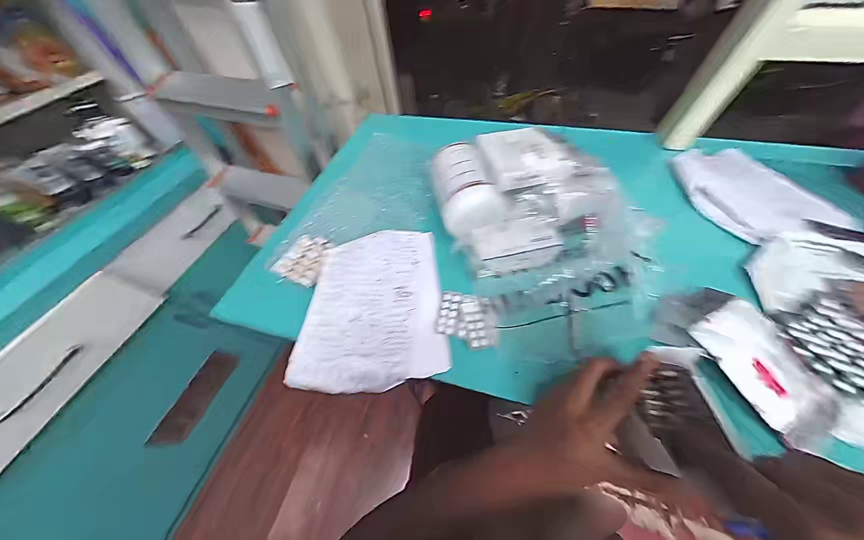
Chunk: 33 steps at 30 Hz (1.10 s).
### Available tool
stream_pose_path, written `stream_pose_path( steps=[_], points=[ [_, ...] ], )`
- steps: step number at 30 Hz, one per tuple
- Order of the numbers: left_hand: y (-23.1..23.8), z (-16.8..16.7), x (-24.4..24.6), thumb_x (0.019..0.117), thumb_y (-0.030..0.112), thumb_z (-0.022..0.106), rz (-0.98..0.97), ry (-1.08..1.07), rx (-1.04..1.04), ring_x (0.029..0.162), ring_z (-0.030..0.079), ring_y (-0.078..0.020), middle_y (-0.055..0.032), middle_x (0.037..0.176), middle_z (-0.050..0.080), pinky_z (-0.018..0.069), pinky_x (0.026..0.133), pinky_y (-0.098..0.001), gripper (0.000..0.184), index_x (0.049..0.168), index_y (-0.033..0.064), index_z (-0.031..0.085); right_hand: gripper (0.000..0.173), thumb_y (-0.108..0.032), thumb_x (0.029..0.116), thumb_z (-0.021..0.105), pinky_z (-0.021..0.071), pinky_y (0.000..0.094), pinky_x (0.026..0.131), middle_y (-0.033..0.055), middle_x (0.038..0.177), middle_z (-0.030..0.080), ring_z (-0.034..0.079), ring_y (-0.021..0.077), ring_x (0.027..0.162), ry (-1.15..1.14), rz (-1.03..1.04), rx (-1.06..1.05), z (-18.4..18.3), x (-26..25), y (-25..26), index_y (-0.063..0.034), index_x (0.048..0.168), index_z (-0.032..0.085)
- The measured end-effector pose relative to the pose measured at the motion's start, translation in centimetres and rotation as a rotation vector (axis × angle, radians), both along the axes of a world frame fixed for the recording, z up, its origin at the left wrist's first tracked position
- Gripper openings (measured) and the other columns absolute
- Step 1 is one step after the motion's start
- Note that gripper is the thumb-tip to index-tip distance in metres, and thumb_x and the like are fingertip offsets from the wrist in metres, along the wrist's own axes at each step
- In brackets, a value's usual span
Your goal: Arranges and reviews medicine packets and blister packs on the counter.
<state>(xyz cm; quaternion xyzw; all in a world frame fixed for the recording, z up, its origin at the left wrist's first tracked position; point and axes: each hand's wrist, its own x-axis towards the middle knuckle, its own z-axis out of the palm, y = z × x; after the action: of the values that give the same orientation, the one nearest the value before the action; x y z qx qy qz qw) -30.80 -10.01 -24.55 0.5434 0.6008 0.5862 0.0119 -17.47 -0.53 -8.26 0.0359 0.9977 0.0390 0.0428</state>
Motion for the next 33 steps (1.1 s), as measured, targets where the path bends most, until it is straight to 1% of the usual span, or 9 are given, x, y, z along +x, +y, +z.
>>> stream_pose_path(
  steps=[3, 6, 13, 17, 20, 24, 27, 30, 33],
  points=[
    [0.2, -0.7, 0.2, 0.0647, 0.044, 0.092, 0.027, 0.006, -0.003, 0.108, 0.066, -0.023, -0.0227, 0.125, 0.063, 0.0562, 0.093, -0.0304, 0.101, 0.143, -0.0057, 0.052, 0.016, -0.001, 0.0865, 0.06, 0.043, 0.0402, 0.039, 0.0115, 0.056, 0.058, 0.061, 0.0302, 0.047, 0.166, 0.08, 0.155, -2.2, 0.5, 0.5, -0.0018, 0.093, 0.075],
    [0.3, -1.2, 0.0, 0.0666, 0.045, 0.09, 0.048, 0.013, 0.004, 0.108, 0.064, -0.0168, -0.0203, 0.125, 0.061, 0.0535, 0.093, -0.0234, 0.101, 0.146, -0.0037, 0.049, 0.02, -0.004, 0.0878, 0.053, 0.0344, 0.032, 0.035, 0.0043, 0.049, 0.049, 0.052, 0.0208, 0.04, 0.293, 0.151, 0.265, -3.6, 0.1, 1.0, -0.0058, 0.078, 0.07],
    [0.4, -1.7, -0.2, 0.0726, 0.049, 0.084, 0.075, 0.077, 0.021, 0.114, 0.059, -0.0097, -0.0169, 0.127, 0.057, 0.0455, 0.099, -0.0157, 0.1, 0.151, 0.0036, 0.042, 0.02, -0.006, 0.0906, 0.053, 0.0327, 0.0281, 0.036, 0.0011, 0.049, 0.046, 0.048, 0.0163, 0.04, 0.331, 0.166, 0.208, -4.0, 0.2, 1.4, -0.0082, 0.076, 0.067],
    [0.5, -1.9, -0.1, 0.0728, 0.052, 0.082, 0.083, 0.078, 0.024, 0.114, 0.057, -0.0066, -0.0143, 0.127, 0.056, 0.0431, 0.099, -0.0128, 0.1, 0.153, 0.0086, 0.041, 0.013, -0.007, 0.0847, 0.062, 0.0318, 0.0284, 0.034, 0.002, 0.047, 0.045, 0.049, 0.0163, 0.037, 0.262, 0.084, 0.221, -3.0, -0.2, 1.2, -0.0093, 0.073, 0.066],
    [0.5, -2.1, -0.2, 0.0715, 0.053, 0.083, 0.079, 0.089, 0.031, 0.112, 0.056, -0.007, -0.0157, 0.127, 0.055, 0.0432, 0.096, -0.012, 0.101, 0.152, 0.0079, 0.042, 0.004, -0.003, 0.0808, 0.071, 0.0364, 0.0321, 0.036, 0.0057, 0.049, 0.05, 0.054, 0.0209, 0.041, 0.054, 0.024, 0.184, -1.0, -1.0, 0.9, -0.0066, 0.08, 0.071],
    [0.4, -2.1, -0.3, 0.0664, 0.053, 0.084, 0.082, 0.1, 0.016, 0.113, 0.057, -0.0097, -0.0185, 0.126, 0.056, 0.0443, 0.097, -0.0141, 0.105, 0.15, 0.0032, 0.045, 0.011, 0.003, 0.0874, 0.067, 0.0455, 0.0419, 0.048, 0.0144, 0.064, 0.06, 0.064, 0.0325, 0.057, -0.244, 0.004, 0.014, 1.4, -2.5, 1.3, -0.0004, 0.097, 0.07],
    [0.3, -2.1, -0.5, 0.066, 0.051, 0.087, 0.071, 0.071, 0.018, 0.108, 0.058, -0.0093, -0.0183, 0.124, 0.057, 0.0467, 0.093, -0.0141, 0.107, 0.15, 0.0011, 0.044, 0.015, -0.005, 0.083, 0.075, 0.0465, 0.0501, 0.049, 0.0157, 0.066, 0.062, 0.064, 0.0376, 0.06, -0.164, -0.016, -0.113, 1.9, -2.4, 2.9, -0.0052, 0.097, 0.071],
    [0.7, -1.5, -0.7, 0.0652, 0.047, 0.088, 0.073, 0.004, 0.026, 0.093, 0.058, -0.0067, -0.0178, 0.116, 0.06, 0.0465, 0.077, -0.0132, 0.106, 0.148, -0.0048, 0.046, 0.019, -0.011, 0.0903, 0.069, 0.0481, 0.0593, 0.06, 0.0196, 0.078, 0.066, 0.067, 0.043, 0.073, -0.2, -0.119, -0.277, 3.0, -3.0, 5.0, -0.0058, 0.109, 0.069],
    [0.6, -1.4, -0.6, 0.0664, 0.045, 0.088, 0.053, -0.032, 0.019, 0.102, 0.061, -0.0084, -0.0185, 0.119, 0.062, 0.0511, 0.086, -0.016, 0.103, 0.148, -0.0035, 0.047, 0.018, -0.018, 0.097, 0.064, 0.0479, 0.059, 0.064, 0.0186, 0.081, 0.067, 0.066, 0.0413, 0.077, -0.245, -0.16, -0.344, 2.9, -3.3, 6.1, -0.0058, 0.109, 0.069]
  ],
)
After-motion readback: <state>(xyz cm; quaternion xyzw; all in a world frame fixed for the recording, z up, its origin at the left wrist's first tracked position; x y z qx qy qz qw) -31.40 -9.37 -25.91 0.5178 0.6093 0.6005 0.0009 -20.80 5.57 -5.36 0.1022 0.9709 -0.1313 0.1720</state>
